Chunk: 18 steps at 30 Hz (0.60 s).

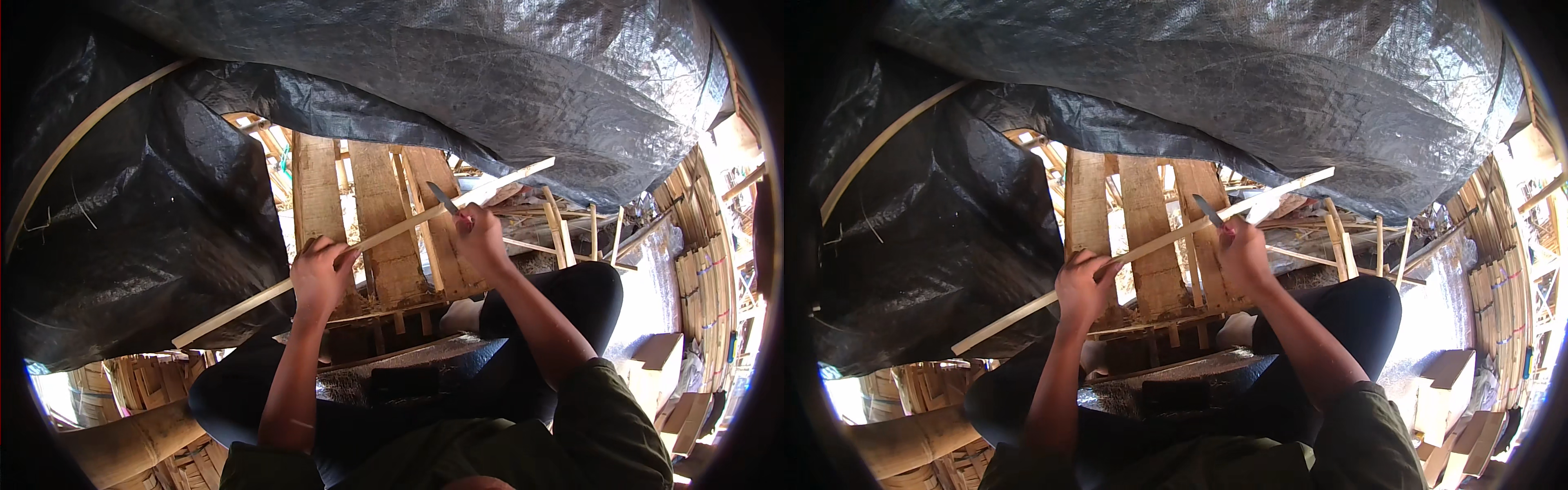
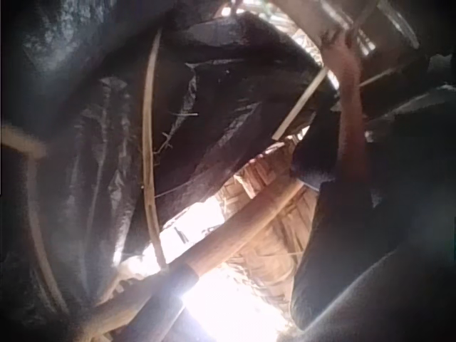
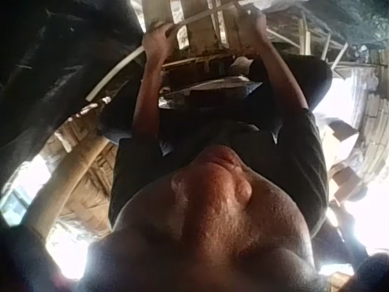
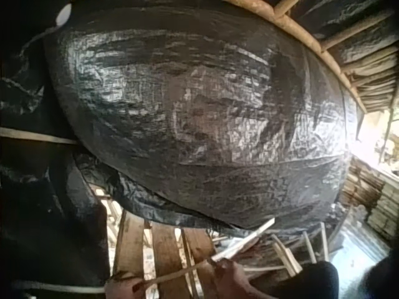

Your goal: The person scrapes and smooths a long bamboo strip by shaving along its length using a small knife.

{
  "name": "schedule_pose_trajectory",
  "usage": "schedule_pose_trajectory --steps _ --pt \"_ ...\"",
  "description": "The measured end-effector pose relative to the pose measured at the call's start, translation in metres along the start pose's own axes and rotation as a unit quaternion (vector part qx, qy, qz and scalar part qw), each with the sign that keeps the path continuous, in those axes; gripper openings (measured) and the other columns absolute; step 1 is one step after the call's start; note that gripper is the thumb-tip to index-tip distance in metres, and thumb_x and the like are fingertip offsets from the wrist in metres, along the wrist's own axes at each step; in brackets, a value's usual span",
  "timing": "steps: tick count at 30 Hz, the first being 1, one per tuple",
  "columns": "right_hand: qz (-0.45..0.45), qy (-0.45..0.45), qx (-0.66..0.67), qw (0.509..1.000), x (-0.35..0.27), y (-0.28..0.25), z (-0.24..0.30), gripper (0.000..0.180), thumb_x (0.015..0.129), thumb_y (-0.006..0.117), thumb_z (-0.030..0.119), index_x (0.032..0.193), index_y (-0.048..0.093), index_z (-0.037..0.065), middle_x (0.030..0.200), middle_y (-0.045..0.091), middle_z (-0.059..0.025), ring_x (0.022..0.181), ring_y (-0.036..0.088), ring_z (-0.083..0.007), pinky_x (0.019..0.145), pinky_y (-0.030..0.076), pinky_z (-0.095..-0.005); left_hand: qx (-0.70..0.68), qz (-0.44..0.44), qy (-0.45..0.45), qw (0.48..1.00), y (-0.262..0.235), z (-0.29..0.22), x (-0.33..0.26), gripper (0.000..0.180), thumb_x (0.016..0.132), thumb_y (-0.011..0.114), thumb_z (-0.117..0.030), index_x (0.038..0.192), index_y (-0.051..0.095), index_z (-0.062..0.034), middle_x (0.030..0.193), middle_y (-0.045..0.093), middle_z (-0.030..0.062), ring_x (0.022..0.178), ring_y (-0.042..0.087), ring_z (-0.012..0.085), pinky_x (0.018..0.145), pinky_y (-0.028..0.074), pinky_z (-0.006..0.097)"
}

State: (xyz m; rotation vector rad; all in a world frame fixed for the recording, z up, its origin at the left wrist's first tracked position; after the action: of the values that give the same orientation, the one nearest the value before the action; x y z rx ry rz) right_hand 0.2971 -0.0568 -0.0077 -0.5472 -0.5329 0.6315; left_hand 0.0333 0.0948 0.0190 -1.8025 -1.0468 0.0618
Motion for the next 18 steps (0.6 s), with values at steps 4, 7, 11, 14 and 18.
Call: schedule_pose_trajectory --steps 4,7,11,14,18 --pt "-0.026 -0.008 -0.081 0.996 0.032 -0.026 -0.022 0.011 0.088 0.065 0.007 0.085 0.071 -0.002 0.071 0.066 -0.0255 0.07 0.069 -0.0424 0.063 0.054 -0.0473 -0.001 0.0 -0.004 1.0 0.0 0.001 -0.002 0.019 0.078 0.084 -0.025 0.084 0.076 -0.0086 0.078 0.063 0.0056 0.076 0.064 0.0283 0.067 0.051 0.04" --pt "0.02 -0.013 -0.107 0.994 0.021 -0.009 -0.006 0.011 0.092 0.06 0.008 0.093 0.065 -0.003 0.072 0.066 -0.0282 0.072 0.068 -0.0463 0.064 0.053 -0.0528 0.006 -0.004 -0.009 1.0 0.0 0.0 0.003 0.018 0.078 0.083 -0.026 0.084 0.076 -0.0102 0.077 0.062 0.004 0.077 0.064 0.027 0.067 0.051 0.04" --pt "0.074 0.022 -0.137 0.987 0.012 0.003 0.012 0.014 0.097 0.058 0.014 0.099 0.059 0.0 0.072 0.066 -0.0272 0.07 0.067 -0.0485 0.066 0.052 -0.0575 0.021 -0.002 -0.011 1.0 0.0 0.0 0.003 0.018 0.078 0.083 -0.028 0.082 0.076 -0.012 0.077 0.06 0.0022 0.077 0.064 0.0253 0.065 0.052 0.039" --pt "0.056 -0.029 -0.227 0.972 0.028 -0.013 0.013 0.017 0.095 0.06 0.018 0.099 0.061 0.002 0.071 0.067 -0.0232 0.069 0.068 -0.0445 0.062 0.053 -0.0548 0.01 -0.011 0.0 1.0 -0.001 0.0 0.001 0.018 0.079 0.083 -0.029 0.081 0.076 -0.0124 0.077 0.059 0.002 0.076 0.063 0.0246 0.064 0.051 0.039" --pt "0.093 0.011 -0.238 0.967 0.012 0.0 0.012 0.012 0.092 0.061 0.016 0.098 0.062 0.006 0.07 0.067 -0.0203 0.066 0.068 -0.0431 0.065 0.055 -0.0531 0.011 -0.012 0.009 1.0 0.001 -0.002 0.002 0.018 0.079 0.082 -0.029 0.082 0.076 -0.0129 0.076 0.059 0.0019 0.076 0.063 0.0245 0.063 0.051 0.039"
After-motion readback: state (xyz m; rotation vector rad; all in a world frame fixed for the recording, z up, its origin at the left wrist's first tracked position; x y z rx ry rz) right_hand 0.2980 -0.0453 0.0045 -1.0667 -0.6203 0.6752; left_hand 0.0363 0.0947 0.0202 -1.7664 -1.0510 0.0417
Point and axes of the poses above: each hand's wrist, its own x-axis towards the middle knuckle, its own y-axis out of the palm, z = x × y, the point moved 5 cm from there along x, towards the middle knuckle
